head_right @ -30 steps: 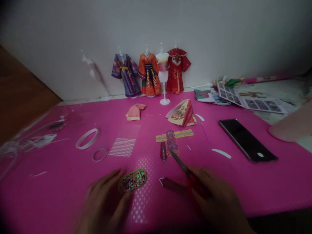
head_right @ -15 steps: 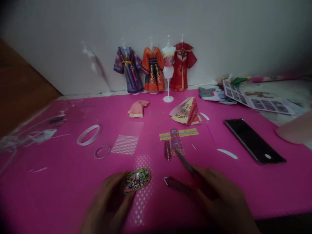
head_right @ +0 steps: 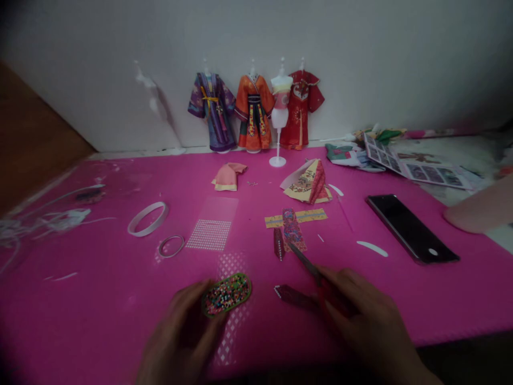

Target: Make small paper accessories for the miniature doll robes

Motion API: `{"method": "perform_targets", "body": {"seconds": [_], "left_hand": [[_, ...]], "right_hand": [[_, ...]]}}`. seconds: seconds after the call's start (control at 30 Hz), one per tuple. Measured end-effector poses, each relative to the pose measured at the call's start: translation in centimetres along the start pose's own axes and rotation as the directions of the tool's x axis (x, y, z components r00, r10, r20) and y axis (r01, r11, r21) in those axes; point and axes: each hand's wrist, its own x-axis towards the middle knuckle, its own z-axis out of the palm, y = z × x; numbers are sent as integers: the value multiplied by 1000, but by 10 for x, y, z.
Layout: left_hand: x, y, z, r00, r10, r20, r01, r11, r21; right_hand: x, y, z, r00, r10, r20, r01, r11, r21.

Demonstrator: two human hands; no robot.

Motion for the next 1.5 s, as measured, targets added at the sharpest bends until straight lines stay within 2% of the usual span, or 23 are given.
{"method": "perform_targets", "body": {"seconds": [0.1, 0.33, 0.53, 0.77, 0.9, 1.07, 1.23, 1.37, 1.5], "left_hand": [[-1, -1, 0, 1000, -17, 11, 16, 1000, 4], [-3, -4, 2, 1000, 26, 11, -27, 999, 44], [-2, 0, 1, 999, 12, 45, -13, 999, 35], [-3, 5, 0, 1000, -29, -6, 29, 999, 31], [-2, 5, 0, 998, 60, 7, -60, 997, 49], [-1, 7, 0, 998, 58, 2, -58, 997, 55], [-1, 8, 0, 1000, 0, -28, 1, 999, 37], [0, 9, 0, 999, 16, -36, -15, 999, 36], [0, 10, 0, 996, 85, -17, -84, 996, 29]], "right_hand": [[-1, 1, 0, 999, -28, 35, 27, 999, 31], [-5, 5, 2, 1000, -21, -11, 22, 999, 43], [-5, 6, 2, 999, -42, -21, 43, 998, 38], [-7, 6, 1, 1000, -23, -10, 23, 999, 30], [-5, 6, 1, 999, -40, -33, 41, 999, 34], [-5, 6, 2, 999, -29, -28, 30, 999, 40], [-5, 6, 2, 999, -33, -27, 34, 999, 36], [-5, 5, 2, 1000, -18, -18, 19, 999, 43], [-8, 5, 4, 999, 38, -4, -37, 996, 83]]}}
